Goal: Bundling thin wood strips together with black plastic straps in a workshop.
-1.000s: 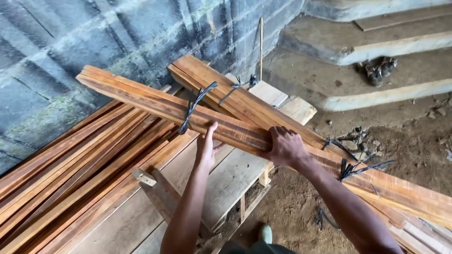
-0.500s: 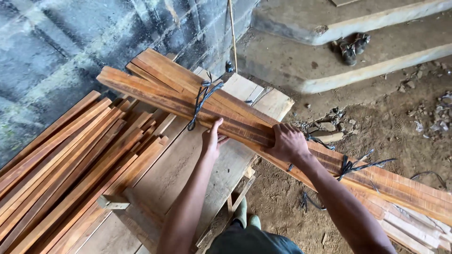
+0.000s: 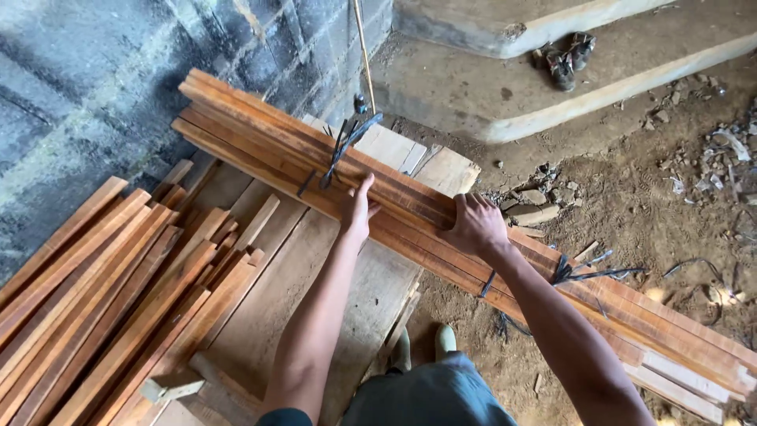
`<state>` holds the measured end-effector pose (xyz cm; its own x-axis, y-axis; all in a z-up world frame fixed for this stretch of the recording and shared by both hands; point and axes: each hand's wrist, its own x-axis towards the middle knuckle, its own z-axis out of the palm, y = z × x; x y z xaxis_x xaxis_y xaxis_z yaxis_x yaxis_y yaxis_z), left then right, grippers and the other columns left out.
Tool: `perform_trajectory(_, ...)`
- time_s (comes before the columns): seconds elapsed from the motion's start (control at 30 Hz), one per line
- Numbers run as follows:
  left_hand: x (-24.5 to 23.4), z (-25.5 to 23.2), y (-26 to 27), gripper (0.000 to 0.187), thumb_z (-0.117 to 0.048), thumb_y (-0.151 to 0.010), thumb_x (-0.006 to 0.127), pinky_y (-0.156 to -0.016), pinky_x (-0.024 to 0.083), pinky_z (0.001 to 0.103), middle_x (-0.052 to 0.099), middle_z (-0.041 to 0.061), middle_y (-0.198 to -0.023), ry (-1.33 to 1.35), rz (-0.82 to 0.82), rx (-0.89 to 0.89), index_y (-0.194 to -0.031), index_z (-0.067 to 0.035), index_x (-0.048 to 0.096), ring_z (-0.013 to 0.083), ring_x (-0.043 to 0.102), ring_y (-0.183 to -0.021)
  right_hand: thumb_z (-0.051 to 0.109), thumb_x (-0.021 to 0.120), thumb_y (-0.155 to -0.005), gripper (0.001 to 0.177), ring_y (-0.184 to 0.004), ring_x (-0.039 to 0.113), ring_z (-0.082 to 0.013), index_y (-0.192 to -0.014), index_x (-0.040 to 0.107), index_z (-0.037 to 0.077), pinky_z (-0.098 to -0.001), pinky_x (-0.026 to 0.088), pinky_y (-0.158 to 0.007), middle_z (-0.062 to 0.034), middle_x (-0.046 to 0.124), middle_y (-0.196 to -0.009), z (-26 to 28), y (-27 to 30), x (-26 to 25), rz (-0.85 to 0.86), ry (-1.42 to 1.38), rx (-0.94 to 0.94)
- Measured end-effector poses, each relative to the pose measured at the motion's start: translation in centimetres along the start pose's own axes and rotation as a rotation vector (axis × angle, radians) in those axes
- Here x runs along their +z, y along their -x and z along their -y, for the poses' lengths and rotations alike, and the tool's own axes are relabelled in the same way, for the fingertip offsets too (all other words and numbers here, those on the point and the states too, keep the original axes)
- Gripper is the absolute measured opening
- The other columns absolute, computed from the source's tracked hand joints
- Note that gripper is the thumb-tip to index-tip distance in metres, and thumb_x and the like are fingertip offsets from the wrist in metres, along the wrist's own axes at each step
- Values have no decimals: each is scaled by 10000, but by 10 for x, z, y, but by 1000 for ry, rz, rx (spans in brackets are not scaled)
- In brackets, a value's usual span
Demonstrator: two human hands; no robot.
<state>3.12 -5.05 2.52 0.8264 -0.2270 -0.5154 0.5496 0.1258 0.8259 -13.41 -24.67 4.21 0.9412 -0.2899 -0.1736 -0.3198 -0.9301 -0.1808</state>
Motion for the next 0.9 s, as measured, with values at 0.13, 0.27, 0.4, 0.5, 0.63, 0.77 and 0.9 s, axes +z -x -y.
perform_trajectory(0.13, -3, 16, -36, 996, -443, -892, 797, -1059, 521, 562, 270, 434, -1511, -122, -107, 149, -1546, 80, 259, 591, 387, -1393, 786, 647, -796, 864, -1183, 675, -291, -1252, 605, 53, -415, 567, -979, -160, 707, -1165, 8, -13, -4, 33, -46, 23)
perform_trajectory(0.27, -6, 42, -59, 773, -369, -945, 735, -1111, 484, 546, 416, 360, -1467, -508, -213, 343, -1478, 66, 381, 466, 425, -1422, 799, 658, -754, 880, -1188, 668, -298, -1229, 591, 61, -419, 565, -975, -158, 697, -1166, 1, -24, 29, 79, -69, -2)
perform_trajectory(0.4, -2, 55, -67, 904, -387, -906, 713, -1169, 444, 527, 409, 339, -1495, -692, -269, 386, -1543, 72, 263, 441, 423, -1437, 745, 660, -782, 817, -1170, 681, -291, -1230, 589, 65, -409, 575, -959, -144, 695, -1148, 6, -21, 19, 73, -61, -2)
perform_trajectory(0.5, 4, 49, -42, 935, -362, -911, 706, -1235, 328, 562, 357, 410, -1512, -714, -314, 423, -1537, 137, 223, 504, 355, -1463, 713, 663, -804, 796, -1166, 682, -304, -1245, 587, 55, -428, 580, -959, -165, 693, -1146, 5, -21, 20, 99, -75, -5)
perform_trajectory(0.63, -3, 54, -46, 948, -398, -951, 668, -1275, 235, 552, 284, 409, -1575, -687, -253, 422, -1578, 117, 176, 487, 269, -1517, 744, 643, -808, 825, -1163, 683, -306, -1255, 579, 53, -422, 581, -951, -166, 684, -1146, 3, -26, 28, 85, -52, -28)
perform_trajectory(0.77, -13, 57, -46, 934, -390, -979, 628, -1285, 216, 526, 223, 400, -1618, -663, -214, 432, -1604, 100, 136, 468, 242, -1535, 747, 644, -794, 856, -1188, 672, -327, -1253, 581, 27, -444, 569, -986, -173, 678, -1158, 5, -27, 35, 67, -54, -53)
perform_trajectory(0.9, -21, 33, -50, 877, -336, -1005, 594, -1285, 218, 525, 209, 405, -1624, -667, -219, 492, -1607, 105, 133, 475, 241, -1533, 766, 654, -789, 863, -1175, 678, -324, -1240, 593, 32, -436, 568, -985, -175, 680, -1138, 23, -45, 29, 49, -69, -75)
